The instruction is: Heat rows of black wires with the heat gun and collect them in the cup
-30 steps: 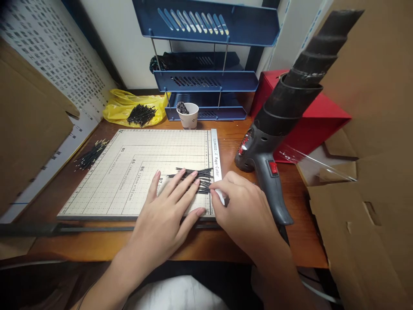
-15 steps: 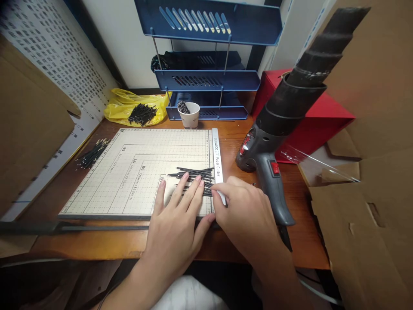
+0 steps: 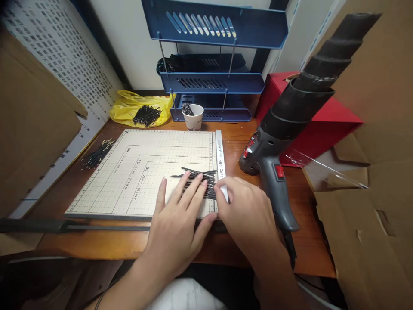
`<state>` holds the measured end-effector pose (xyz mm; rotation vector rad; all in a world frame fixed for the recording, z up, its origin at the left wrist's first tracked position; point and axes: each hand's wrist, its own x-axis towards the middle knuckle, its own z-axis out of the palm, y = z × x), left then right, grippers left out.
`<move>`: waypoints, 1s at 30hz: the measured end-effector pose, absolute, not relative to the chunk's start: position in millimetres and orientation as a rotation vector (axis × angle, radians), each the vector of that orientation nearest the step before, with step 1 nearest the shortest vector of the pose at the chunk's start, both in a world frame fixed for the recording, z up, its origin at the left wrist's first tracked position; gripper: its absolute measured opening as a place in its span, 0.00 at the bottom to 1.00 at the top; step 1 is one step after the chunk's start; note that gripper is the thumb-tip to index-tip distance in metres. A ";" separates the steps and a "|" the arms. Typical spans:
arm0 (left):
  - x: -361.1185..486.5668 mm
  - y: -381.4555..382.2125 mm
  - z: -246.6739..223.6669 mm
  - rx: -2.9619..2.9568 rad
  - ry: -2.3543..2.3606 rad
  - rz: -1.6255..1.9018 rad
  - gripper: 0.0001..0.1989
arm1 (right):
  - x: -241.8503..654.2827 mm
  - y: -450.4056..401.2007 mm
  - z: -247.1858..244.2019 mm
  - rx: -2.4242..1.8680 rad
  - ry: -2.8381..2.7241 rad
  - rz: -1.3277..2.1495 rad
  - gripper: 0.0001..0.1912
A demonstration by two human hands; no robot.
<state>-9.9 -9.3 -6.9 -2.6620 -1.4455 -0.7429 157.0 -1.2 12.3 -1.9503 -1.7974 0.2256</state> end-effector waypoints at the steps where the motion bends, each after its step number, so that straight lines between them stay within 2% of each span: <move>1: -10.9 -5.9 -4.6 -2.663 -1.441 -0.732 0.27 | 157.5 -1.5 12.0 -1.943 -1.791 0.215 0.06; 8: -17.9 12.7 2.2 -2.712 -1.407 -0.633 0.27 | 159.2 1.5 9.5 -1.858 -1.833 0.219 0.08; 30: -16.4 6.9 -7.1 -2.667 -1.352 -0.643 0.27 | 152.2 7.0 7.7 -1.809 -1.726 0.104 0.11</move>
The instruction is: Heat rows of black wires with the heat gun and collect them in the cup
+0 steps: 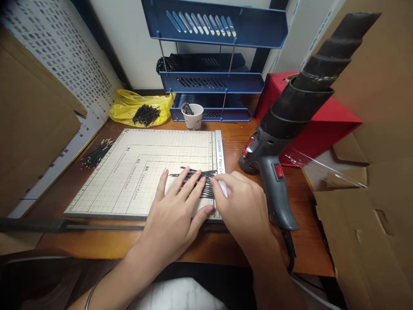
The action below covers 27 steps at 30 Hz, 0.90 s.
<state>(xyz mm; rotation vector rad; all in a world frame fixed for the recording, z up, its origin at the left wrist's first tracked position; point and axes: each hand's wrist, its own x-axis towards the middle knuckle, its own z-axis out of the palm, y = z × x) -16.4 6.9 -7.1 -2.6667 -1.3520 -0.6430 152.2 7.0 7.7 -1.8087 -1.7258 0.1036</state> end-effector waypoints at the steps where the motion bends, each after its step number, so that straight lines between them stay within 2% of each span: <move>1: -16.2 6.8 -7.4 -2.666 -1.355 -0.637 0.27 | 152.4 6.6 8.7 -1.810 -1.705 0.104 0.12; 10: -16.9 8.3 -6.2 -2.698 -1.295 -0.710 0.29 | 157.6 3.8 13.9 -1.959 -1.474 0.225 0.11; 27: -11.6 13.3 -3.9 -2.692 -1.326 -0.648 0.29 | 158.3 3.7 12.2 -1.858 -1.614 0.246 0.11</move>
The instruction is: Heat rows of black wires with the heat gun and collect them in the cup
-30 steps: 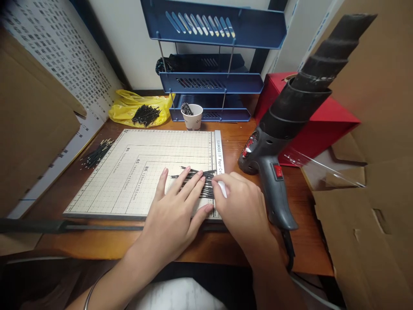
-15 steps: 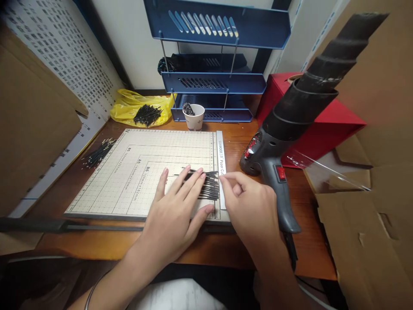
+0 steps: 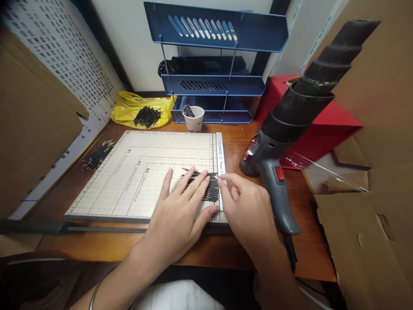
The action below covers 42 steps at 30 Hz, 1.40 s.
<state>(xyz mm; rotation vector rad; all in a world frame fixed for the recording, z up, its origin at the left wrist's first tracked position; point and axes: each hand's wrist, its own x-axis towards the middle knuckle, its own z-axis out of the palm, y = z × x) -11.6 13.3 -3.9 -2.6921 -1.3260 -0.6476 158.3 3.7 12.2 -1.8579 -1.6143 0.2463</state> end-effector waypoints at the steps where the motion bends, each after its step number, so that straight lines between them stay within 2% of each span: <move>1: -12.6 14.7 -2.8 -2.687 -1.341 -0.636 0.30 | 158.7 3.7 11.8 -1.860 -1.618 0.247 0.11; 14: -9.1 15.5 2.4 -2.687 -1.399 -0.611 0.30 | 160.9 2.4 13.5 -1.915 -1.643 0.296 0.12; 22: -1.9 11.9 -0.1 -2.696 -1.385 -0.641 0.29 | 159.3 5.0 15.3 -1.978 -1.550 0.446 0.17; 34: -11.8 20.3 3.6 -2.702 -1.389 -0.671 0.29 | 161.3 0.8 15.9 -1.800 -1.483 0.587 0.19; 42: -13.4 20.1 0.8 -2.723 -1.377 -0.617 0.29 | 163.0 0.9 17.2 -1.801 -1.477 0.672 0.30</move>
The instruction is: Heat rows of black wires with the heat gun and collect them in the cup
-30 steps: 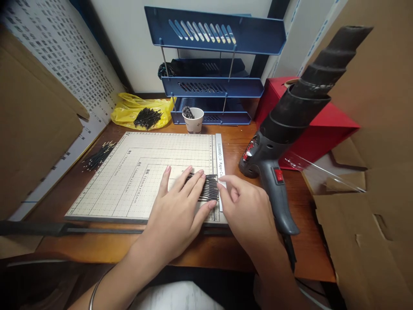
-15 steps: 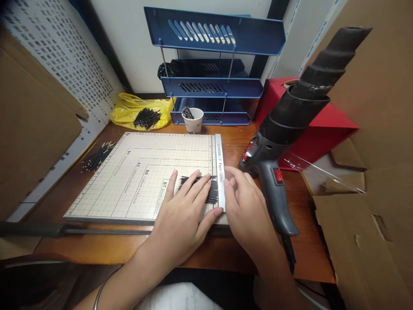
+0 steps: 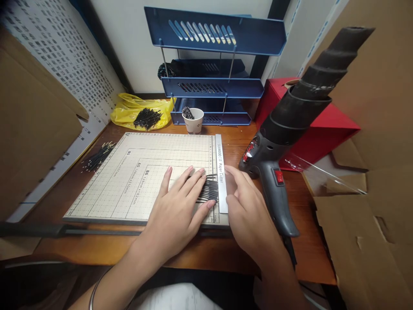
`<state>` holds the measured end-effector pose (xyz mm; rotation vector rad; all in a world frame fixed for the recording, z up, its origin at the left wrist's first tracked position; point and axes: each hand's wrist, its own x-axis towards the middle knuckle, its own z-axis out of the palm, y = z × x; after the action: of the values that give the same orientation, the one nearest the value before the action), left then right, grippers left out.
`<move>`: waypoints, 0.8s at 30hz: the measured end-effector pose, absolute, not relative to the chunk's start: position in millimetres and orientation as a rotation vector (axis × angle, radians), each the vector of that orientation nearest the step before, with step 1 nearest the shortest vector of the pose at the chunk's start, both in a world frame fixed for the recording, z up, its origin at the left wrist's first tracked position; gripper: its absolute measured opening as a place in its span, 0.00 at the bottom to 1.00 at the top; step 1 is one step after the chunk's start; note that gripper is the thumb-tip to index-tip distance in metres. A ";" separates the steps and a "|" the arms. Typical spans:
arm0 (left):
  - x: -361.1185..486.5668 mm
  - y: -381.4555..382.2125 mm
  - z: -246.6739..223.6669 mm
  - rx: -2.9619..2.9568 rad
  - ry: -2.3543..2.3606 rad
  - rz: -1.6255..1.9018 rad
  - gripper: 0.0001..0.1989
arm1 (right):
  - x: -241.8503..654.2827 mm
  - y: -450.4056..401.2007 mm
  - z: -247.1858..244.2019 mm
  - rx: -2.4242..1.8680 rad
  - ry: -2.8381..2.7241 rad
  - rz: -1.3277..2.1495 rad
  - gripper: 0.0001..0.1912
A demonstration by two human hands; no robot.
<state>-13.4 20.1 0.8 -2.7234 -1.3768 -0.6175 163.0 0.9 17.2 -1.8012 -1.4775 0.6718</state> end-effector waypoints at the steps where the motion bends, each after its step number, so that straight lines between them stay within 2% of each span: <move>1: -13.3 20.1 0.4 -2.730 -1.379 -0.611 0.29 | 163.4 0.7 17.8 -1.784 -1.492 0.685 0.31; 11: -13.8 21.8 0.3 -2.772 -1.363 -0.609 0.29 | 166.8 -3.1 23.6 -1.765 -1.465 0.785 0.31; 20: -10.8 19.1 -0.2 -2.774 -1.315 -0.626 0.29 | 162.5 -1.4 23.3 -1.857 -1.544 0.573 0.20; 24: -13.1 21.1 0.8 -2.790 -1.344 -0.617 0.29 | 164.3 0.5 22.0 -1.835 -1.566 0.501 0.20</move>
<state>-13.1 21.1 0.8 -2.7897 -1.3439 -0.6173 164.3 0.5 22.0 -1.8352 -1.5661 0.5010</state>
